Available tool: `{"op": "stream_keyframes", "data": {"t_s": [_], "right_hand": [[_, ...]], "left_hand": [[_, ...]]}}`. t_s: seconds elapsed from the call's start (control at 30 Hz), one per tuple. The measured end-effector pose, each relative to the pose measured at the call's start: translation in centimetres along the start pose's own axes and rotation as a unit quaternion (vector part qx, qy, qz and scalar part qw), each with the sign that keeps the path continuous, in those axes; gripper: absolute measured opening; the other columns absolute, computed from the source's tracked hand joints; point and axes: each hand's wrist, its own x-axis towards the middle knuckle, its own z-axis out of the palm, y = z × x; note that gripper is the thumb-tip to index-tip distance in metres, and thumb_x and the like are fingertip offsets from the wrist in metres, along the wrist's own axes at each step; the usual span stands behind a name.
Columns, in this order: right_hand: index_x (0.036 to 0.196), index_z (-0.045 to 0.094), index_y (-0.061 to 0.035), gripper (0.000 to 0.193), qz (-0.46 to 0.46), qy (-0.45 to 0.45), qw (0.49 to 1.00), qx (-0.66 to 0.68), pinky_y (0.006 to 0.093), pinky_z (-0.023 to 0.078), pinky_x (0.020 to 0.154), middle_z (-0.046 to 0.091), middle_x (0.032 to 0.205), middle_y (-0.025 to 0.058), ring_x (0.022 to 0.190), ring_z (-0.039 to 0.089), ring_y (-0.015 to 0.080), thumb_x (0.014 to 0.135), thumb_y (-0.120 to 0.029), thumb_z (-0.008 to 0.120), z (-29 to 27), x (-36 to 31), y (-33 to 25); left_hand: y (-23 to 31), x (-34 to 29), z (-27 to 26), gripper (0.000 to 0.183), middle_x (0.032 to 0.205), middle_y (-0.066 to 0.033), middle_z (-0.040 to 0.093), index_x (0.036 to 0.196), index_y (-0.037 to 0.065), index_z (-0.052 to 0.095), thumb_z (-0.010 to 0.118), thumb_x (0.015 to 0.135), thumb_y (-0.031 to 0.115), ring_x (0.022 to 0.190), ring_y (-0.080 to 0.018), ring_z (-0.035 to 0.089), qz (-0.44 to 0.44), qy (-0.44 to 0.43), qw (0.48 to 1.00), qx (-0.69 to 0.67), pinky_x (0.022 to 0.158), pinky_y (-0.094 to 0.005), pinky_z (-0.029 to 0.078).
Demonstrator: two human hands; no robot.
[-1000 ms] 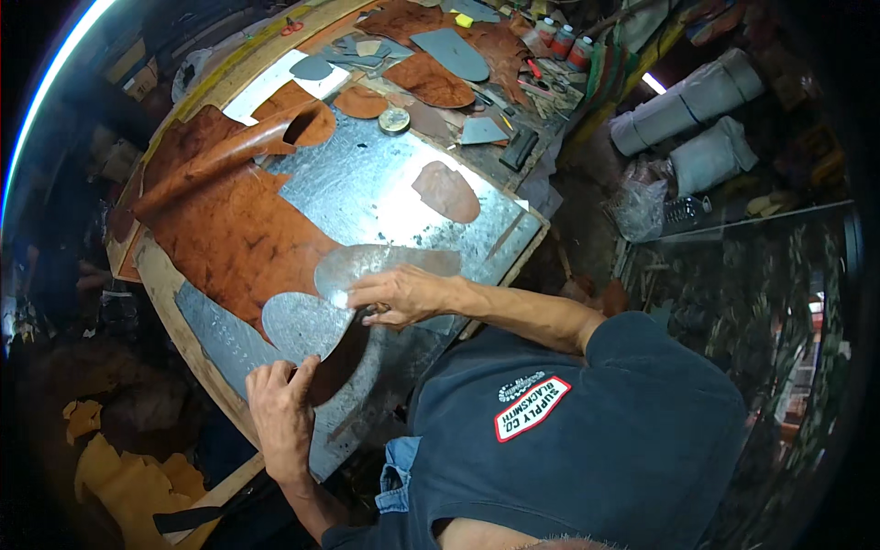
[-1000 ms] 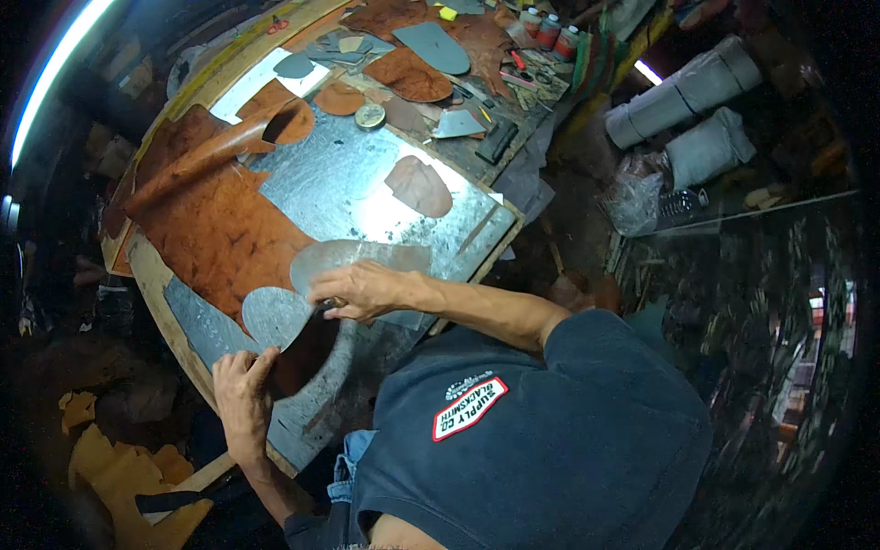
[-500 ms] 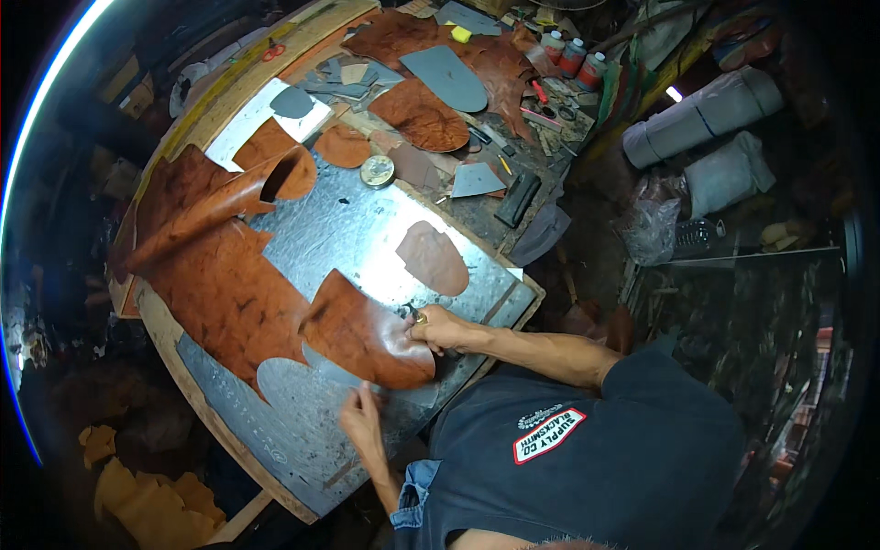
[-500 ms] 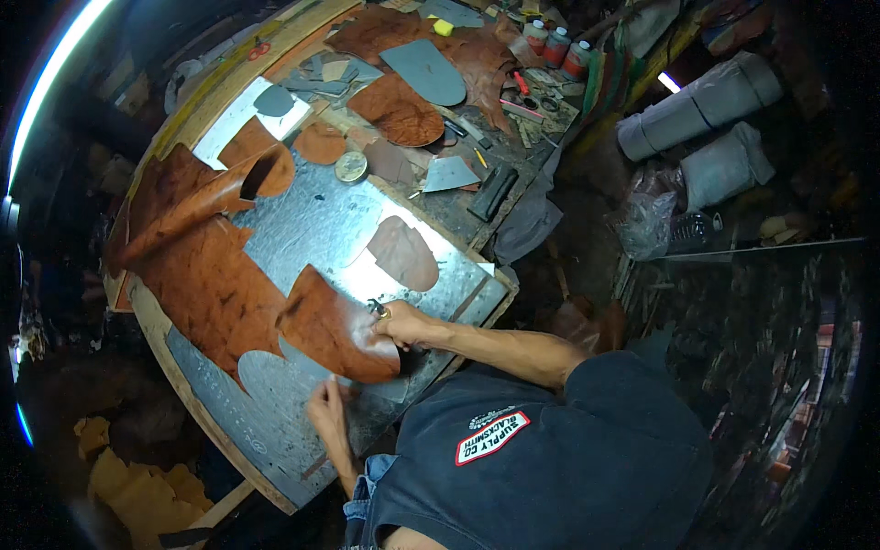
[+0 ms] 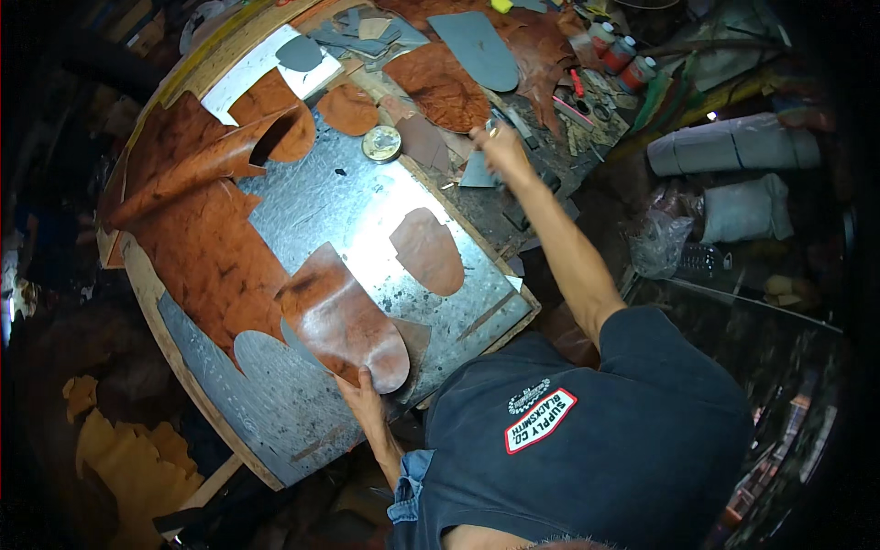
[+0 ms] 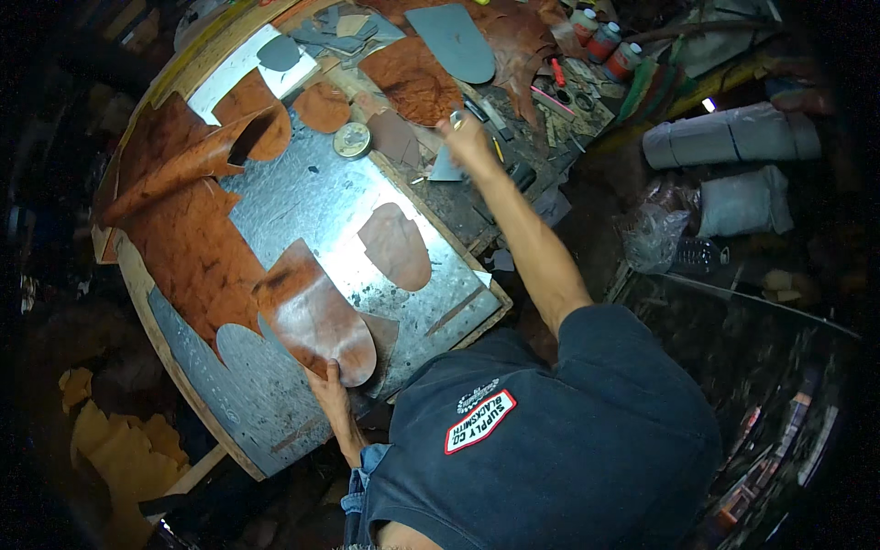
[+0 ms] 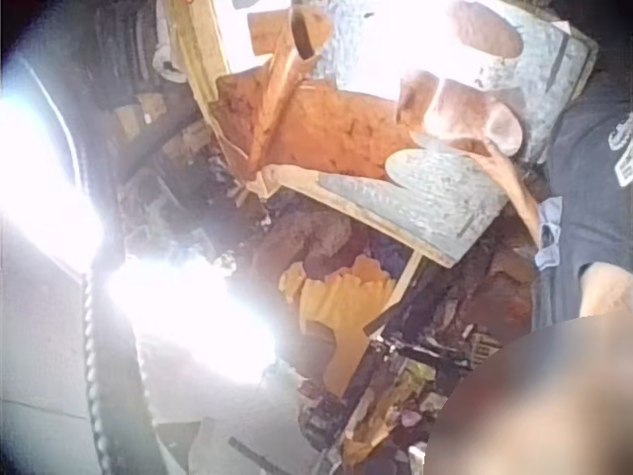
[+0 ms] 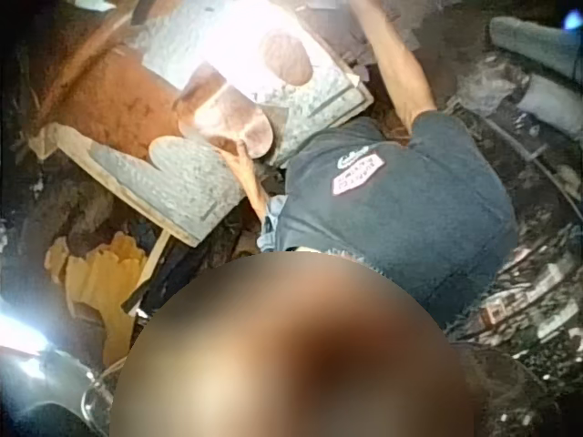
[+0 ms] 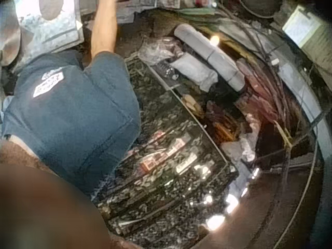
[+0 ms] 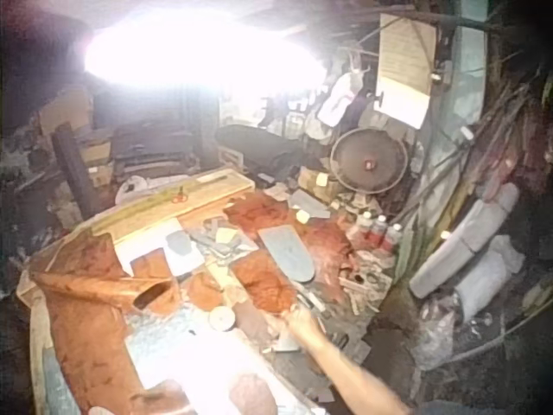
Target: Cutting leather pieces using a metal template and a small knife.
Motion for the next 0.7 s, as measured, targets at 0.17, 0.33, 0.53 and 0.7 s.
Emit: {"op": "stream_keyframes", "data": {"t_s": [0.17,0.33,0.53,0.7], "right_hand": [[0.100,0.060,-0.0007,0.024,0.130,0.003,0.992,0.010,0.0294,0.041,0.038,0.062,0.079,0.0082,0.047,0.048,0.0119,0.085,-0.017,0.070,-0.8,6.9,1.0],[0.115,0.066,-0.0026,0.029,0.157,-0.085,0.979,0.101,0.0330,0.053,0.061,0.063,0.089,0.0113,0.069,0.059,0.0199,0.089,-0.015,0.061,1.1,11.5,5.7],[0.110,0.059,-0.0040,0.024,-0.008,-0.233,0.889,0.394,0.0292,0.049,0.059,0.065,0.101,0.0134,0.069,0.061,0.0167,0.086,-0.001,0.064,-7.5,17.3,3.6],[0.116,0.058,-0.0064,0.024,-0.115,-0.288,0.887,0.344,0.0258,0.041,0.056,0.062,0.086,0.0022,0.057,0.048,0.0084,0.093,-0.004,0.062,3.1,-3.7,-9.6]], "left_hand": [[-0.4,0.3,-1.8,0.064,0.145,-0.0217,0.044,0.146,-0.006,0.032,0.061,0.092,0.010,0.133,-0.0288,0.043,0.061,0.032,0.995,-0.073,0.112,-0.0359,0.030],[0.7,-0.5,-7.2,0.058,0.141,-0.0153,0.047,0.145,-0.005,0.035,0.060,0.093,0.006,0.129,-0.0253,0.047,0.037,0.083,0.959,-0.270,0.111,-0.0369,0.034],[-7.5,3.5,-16.7,0.050,0.129,-0.0165,0.057,0.138,-0.005,0.041,0.059,0.093,0.003,0.117,-0.0233,0.057,0.004,0.115,0.956,-0.270,0.100,-0.0348,0.046],[-12.8,1.6,-20.7,0.047,0.118,-0.0137,0.062,0.138,0.002,0.042,0.054,0.093,0.001,0.097,-0.0173,0.066,-0.171,0.161,0.945,-0.226,0.072,-0.0284,0.056]]}}
